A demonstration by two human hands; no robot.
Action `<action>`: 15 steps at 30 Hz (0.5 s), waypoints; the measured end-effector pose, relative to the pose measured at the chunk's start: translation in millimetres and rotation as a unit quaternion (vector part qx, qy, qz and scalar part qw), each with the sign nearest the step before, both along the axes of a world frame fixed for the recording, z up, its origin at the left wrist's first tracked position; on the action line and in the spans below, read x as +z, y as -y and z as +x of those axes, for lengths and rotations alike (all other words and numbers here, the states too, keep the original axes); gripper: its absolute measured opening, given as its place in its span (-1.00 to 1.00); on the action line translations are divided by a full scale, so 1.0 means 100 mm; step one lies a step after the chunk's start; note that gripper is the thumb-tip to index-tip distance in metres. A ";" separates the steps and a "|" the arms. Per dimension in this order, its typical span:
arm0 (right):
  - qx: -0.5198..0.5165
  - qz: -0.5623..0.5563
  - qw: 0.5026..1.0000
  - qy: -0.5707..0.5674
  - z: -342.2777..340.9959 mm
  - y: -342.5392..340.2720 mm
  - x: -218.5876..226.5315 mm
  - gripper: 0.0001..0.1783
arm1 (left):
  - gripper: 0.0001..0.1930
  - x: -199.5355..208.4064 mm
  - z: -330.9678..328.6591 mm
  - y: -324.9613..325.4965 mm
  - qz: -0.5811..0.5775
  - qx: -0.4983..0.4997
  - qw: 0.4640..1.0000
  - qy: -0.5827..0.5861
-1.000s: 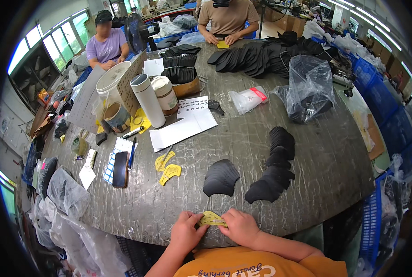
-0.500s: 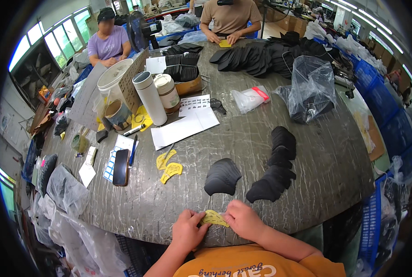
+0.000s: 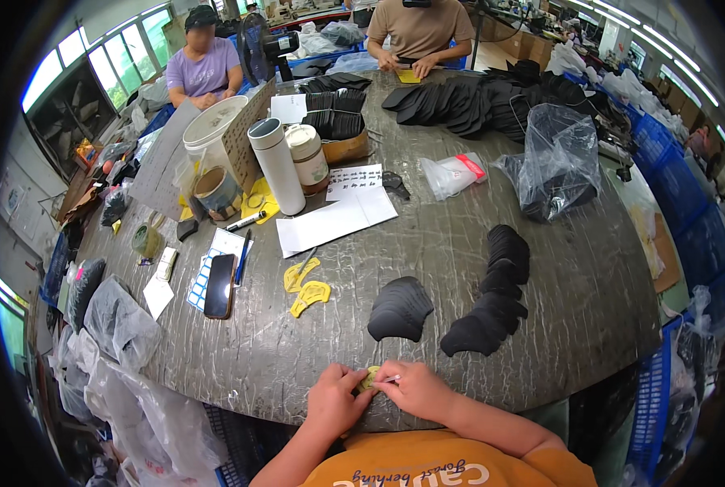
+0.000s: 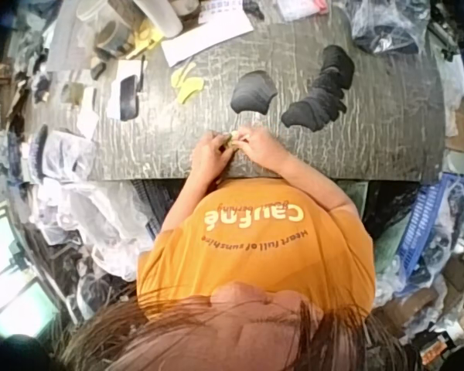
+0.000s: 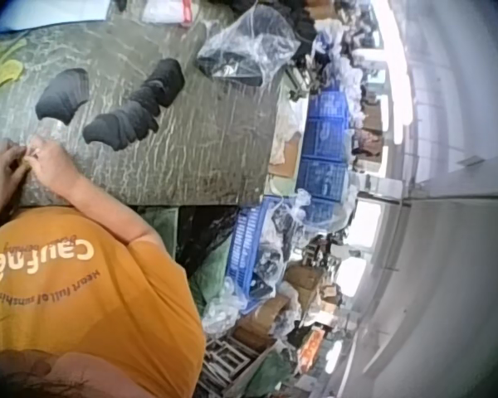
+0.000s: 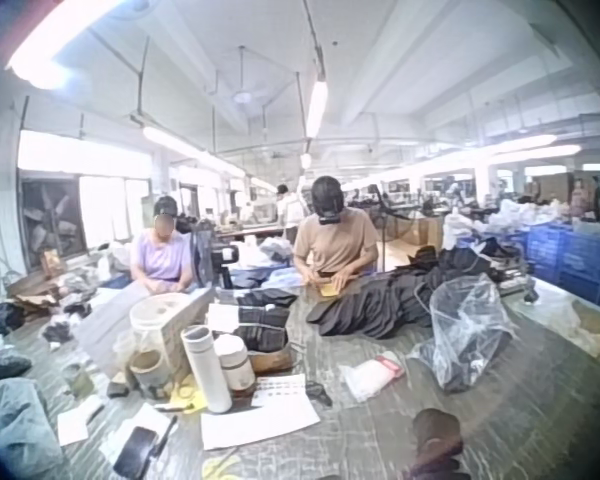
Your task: The person removes materials from a plastic bag onto the table, aligns a yellow stencil over black fabric pieces one by one, and marks each piece using a pen.
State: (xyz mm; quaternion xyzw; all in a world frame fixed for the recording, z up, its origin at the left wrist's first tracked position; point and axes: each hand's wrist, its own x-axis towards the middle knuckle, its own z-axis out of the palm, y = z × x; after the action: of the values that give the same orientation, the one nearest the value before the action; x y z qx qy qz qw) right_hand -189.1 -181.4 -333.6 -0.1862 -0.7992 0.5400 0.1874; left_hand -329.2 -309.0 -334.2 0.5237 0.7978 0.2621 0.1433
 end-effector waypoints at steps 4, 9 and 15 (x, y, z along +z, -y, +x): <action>0.006 0.015 1.000 -0.016 -0.01 0.01 -0.03 -0.87 | -0.67 0.00 0.01 0.00 0.003 0.005 1.000 0.005; -0.006 0.019 1.000 0.004 0.04 -0.01 -0.01 -0.87 | -0.65 -0.01 -0.01 0.00 0.006 -0.001 1.000 0.001; -0.023 0.023 0.999 -0.001 0.10 -0.03 -0.04 -0.85 | -0.64 0.00 0.00 -0.01 0.008 -0.002 1.000 0.003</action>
State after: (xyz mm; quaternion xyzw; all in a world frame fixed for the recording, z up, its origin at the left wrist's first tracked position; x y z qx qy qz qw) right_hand -179.4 -178.3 -337.1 -0.1996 -0.8064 0.5174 0.2052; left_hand -329.6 -308.0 -334.6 0.5255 0.7944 0.2695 0.1419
